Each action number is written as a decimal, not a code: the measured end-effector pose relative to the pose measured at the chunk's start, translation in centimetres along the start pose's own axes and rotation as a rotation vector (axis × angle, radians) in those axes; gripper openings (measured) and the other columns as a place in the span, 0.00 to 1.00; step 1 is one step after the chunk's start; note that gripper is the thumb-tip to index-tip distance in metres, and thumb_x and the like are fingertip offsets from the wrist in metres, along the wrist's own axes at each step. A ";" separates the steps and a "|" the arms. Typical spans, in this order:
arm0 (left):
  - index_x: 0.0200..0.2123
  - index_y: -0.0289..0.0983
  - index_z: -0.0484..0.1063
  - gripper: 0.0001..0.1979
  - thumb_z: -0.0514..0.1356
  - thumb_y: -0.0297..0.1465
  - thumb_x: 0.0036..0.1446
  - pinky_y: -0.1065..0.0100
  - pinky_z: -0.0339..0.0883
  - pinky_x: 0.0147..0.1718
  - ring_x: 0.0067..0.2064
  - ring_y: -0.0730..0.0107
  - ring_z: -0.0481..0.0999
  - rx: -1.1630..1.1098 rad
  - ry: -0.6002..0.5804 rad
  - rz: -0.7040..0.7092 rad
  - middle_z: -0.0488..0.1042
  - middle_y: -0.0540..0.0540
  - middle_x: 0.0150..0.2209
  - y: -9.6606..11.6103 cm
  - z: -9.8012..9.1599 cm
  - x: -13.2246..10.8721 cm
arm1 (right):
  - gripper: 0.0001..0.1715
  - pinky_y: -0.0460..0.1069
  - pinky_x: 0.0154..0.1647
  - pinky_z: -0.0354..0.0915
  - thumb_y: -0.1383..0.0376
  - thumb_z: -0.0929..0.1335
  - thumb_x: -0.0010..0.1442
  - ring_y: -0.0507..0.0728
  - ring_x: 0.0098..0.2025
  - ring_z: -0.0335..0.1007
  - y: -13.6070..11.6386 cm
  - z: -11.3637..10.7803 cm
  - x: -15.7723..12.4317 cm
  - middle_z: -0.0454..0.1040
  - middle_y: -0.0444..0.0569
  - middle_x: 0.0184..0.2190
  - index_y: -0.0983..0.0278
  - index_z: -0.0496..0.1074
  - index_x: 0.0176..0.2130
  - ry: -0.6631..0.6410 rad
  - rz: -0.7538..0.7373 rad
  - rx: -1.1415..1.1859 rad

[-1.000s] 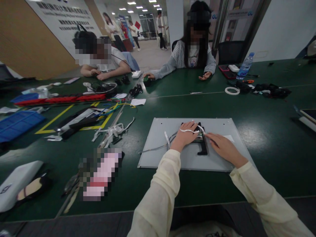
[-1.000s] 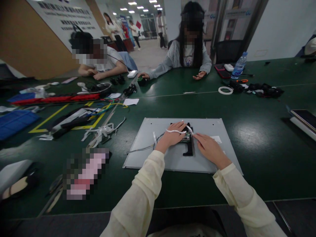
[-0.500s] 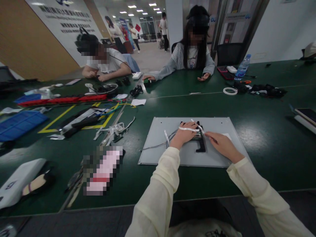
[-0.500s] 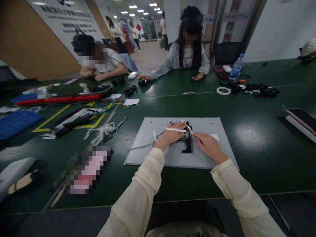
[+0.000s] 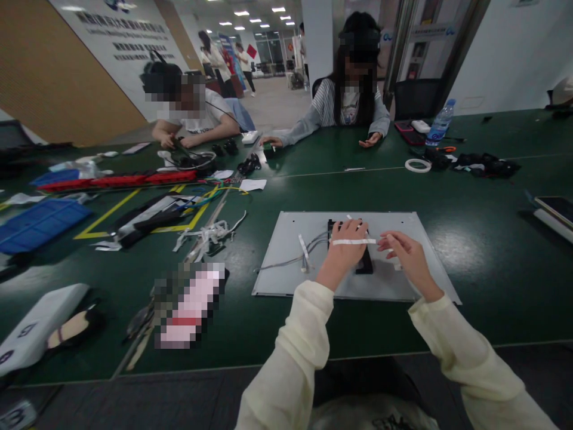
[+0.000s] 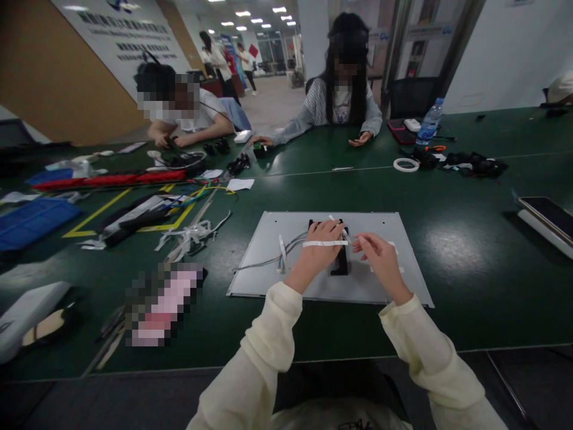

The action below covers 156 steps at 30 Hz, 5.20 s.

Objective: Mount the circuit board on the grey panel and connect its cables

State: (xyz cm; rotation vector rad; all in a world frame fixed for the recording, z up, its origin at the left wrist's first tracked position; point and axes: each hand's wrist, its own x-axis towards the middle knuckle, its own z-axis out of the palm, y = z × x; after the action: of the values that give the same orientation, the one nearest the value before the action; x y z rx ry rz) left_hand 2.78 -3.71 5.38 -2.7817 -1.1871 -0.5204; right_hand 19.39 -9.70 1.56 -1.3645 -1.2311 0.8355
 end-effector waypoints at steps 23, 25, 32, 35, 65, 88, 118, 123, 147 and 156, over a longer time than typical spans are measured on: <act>0.57 0.35 0.60 0.22 0.46 0.21 0.60 0.54 0.60 0.58 0.60 0.61 0.63 -0.261 0.222 -0.386 0.65 0.39 0.57 2.6 -1.3 -7.3 | 0.18 0.44 0.16 0.57 0.51 0.70 0.49 0.52 0.20 0.66 1.3 0.6 -1.5 0.72 0.47 0.20 0.65 0.71 0.27 0.051 0.233 -0.050; 0.58 0.35 0.59 0.22 0.46 0.22 0.61 0.54 0.61 0.58 0.60 0.61 0.63 -0.281 0.196 -0.352 0.65 0.39 0.57 3.9 -1.0 -8.0 | 0.18 0.44 0.16 0.57 0.52 0.69 0.50 0.52 0.19 0.65 1.5 0.5 -1.5 0.72 0.46 0.19 0.65 0.71 0.27 0.036 0.215 -0.109; 0.60 0.33 0.57 0.22 0.47 0.28 0.63 0.54 0.59 0.59 0.62 0.60 0.61 -0.192 0.040 -0.307 0.63 0.39 0.60 6.9 0.6 -8.6 | 0.16 0.46 0.18 0.59 0.53 0.67 0.52 0.54 0.20 0.68 1.7 0.3 -1.7 0.73 0.46 0.20 0.64 0.72 0.29 0.050 0.165 -0.258; 0.61 0.34 0.56 0.23 0.47 0.32 0.64 0.52 0.57 0.60 0.63 0.59 0.59 -0.129 0.019 -0.296 0.60 0.39 0.62 7.3 1.0 -8.7 | 0.15 0.46 0.18 0.60 0.54 0.67 0.53 0.54 0.20 0.68 1.6 0.5 -1.7 0.74 0.47 0.21 0.64 0.71 0.30 0.049 0.152 -0.278; 0.62 0.35 0.54 0.25 0.47 0.36 0.64 0.46 0.52 0.60 0.64 0.54 0.56 -0.087 0.001 -0.311 0.60 0.39 0.61 8.0 1.9 -9.0 | 0.08 0.50 0.37 0.60 0.64 0.62 0.60 0.59 0.39 0.66 2.7 0.4 -2.7 0.68 0.53 0.37 0.64 0.65 0.40 0.200 -0.130 -1.016; 0.63 0.32 0.53 0.27 0.45 0.39 0.65 0.43 0.49 0.59 0.65 0.53 0.54 -0.010 -0.036 -0.297 0.59 0.37 0.63 7.7 2.2 -9.6 | 0.13 0.52 0.44 0.62 0.70 0.60 0.57 0.58 0.40 0.66 2.2 1.3 -2.4 0.70 0.52 0.37 0.65 0.69 0.41 -0.035 -0.390 -0.819; 0.65 0.36 0.45 0.34 0.51 0.43 0.61 0.47 0.51 0.62 0.69 0.52 0.40 -0.235 0.000 -0.346 0.41 0.36 0.68 7.7 1.5 -10.5 | 0.33 0.66 0.53 0.58 0.53 0.56 0.65 0.72 0.61 0.52 5.2 -0.9 -4.9 0.55 0.61 0.63 0.61 0.53 0.65 0.063 -0.324 -1.310; 0.64 0.36 0.48 0.31 0.52 0.39 0.61 0.54 0.52 0.62 0.68 0.56 0.44 -0.248 0.082 -0.328 0.44 0.37 0.67 5.2 -0.7 -11.2 | 0.33 0.66 0.54 0.57 0.53 0.56 0.65 0.71 0.61 0.52 4.9 -1.0 -4.7 0.55 0.61 0.63 0.62 0.52 0.65 0.065 -0.322 -1.277; 0.45 0.40 0.70 0.14 0.55 0.35 0.56 0.57 0.59 0.50 0.42 0.61 0.69 -0.075 0.033 -0.804 0.69 0.46 0.36 -9.9 -4.4 -18.0 | 0.36 0.66 0.57 0.56 0.52 0.56 0.64 0.69 0.63 0.50 4.7 -1.4 -4.9 0.57 0.61 0.62 0.64 0.48 0.66 0.046 -0.282 -1.183; 0.42 0.40 0.71 0.12 0.50 0.31 0.60 0.60 0.61 0.43 0.41 0.60 0.70 -0.053 0.017 -0.850 0.73 0.44 0.37 -9.2 -4.5 -17.6 | 0.36 0.67 0.56 0.57 0.52 0.56 0.64 0.70 0.63 0.50 4.8 -1.5 -4.9 0.53 0.63 0.63 0.64 0.47 0.66 0.036 -0.313 -1.168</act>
State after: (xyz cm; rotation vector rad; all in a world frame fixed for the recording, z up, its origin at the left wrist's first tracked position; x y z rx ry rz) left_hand -16.31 -10.28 3.14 -2.1688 -2.3504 -0.6088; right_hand 20.79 -14.28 -3.56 -1.9538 -1.9519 -0.2348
